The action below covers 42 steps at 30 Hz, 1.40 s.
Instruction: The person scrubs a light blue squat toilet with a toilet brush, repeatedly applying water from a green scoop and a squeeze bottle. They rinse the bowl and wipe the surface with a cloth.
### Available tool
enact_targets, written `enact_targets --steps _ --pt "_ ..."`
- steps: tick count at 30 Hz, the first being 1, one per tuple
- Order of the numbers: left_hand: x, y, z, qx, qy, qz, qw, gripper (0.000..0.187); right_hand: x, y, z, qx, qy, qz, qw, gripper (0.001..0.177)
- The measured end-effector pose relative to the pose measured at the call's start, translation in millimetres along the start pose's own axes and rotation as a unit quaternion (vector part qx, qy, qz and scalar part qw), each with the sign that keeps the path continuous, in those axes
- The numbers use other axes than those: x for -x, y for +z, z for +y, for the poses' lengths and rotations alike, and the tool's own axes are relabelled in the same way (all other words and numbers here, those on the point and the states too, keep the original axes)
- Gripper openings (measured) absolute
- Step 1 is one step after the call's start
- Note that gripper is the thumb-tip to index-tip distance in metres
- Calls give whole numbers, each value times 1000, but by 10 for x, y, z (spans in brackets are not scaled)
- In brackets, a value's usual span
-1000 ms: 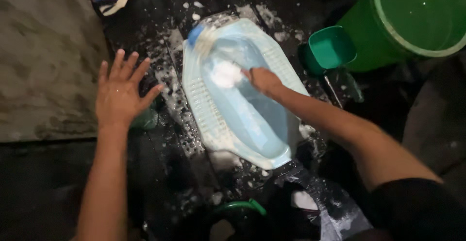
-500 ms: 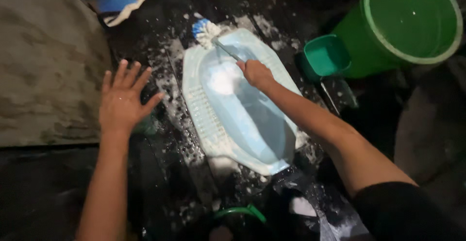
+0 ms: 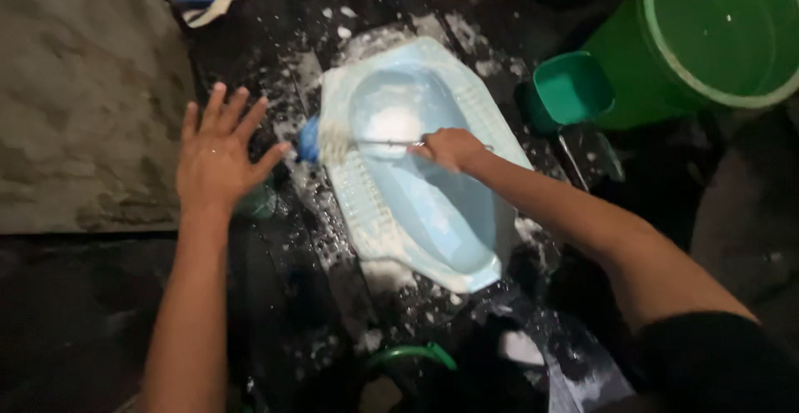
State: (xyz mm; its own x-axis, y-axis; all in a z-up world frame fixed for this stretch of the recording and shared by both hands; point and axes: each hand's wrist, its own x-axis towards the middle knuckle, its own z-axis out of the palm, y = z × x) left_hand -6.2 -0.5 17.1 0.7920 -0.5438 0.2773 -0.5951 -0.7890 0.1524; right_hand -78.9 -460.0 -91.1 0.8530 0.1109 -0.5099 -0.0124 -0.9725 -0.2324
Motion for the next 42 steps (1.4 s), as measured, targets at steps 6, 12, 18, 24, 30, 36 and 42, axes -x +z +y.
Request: enact_targets --steps 6,12,18,24,30,36,42 --pt "-22 38 -2 -10 -5 -1 1000 89 130 -67 448 99 -132 -97 982 90" --pt "20 145 -119 14 10 4 1000 89 387 -216 293 17 24 -84 996 92" --pt "38 143 -93 31 -10 -4 999 88 575 -248 321 194 -79 -162 964 86" --pt "47 227 -97 7 9 30 999 89 489 -37 630 137 -322 -130 928 86" --pt "26 184 -95 20 -8 0 1000 86 296 -242 532 112 -77 -45 990 77" --pt "11 282 -110 -2 -11 10 1000 89 218 -238 315 168 -56 2 984 74" --pt "23 230 -119 12 -4 3 1000 89 147 -201 402 146 -290 -76 943 82"
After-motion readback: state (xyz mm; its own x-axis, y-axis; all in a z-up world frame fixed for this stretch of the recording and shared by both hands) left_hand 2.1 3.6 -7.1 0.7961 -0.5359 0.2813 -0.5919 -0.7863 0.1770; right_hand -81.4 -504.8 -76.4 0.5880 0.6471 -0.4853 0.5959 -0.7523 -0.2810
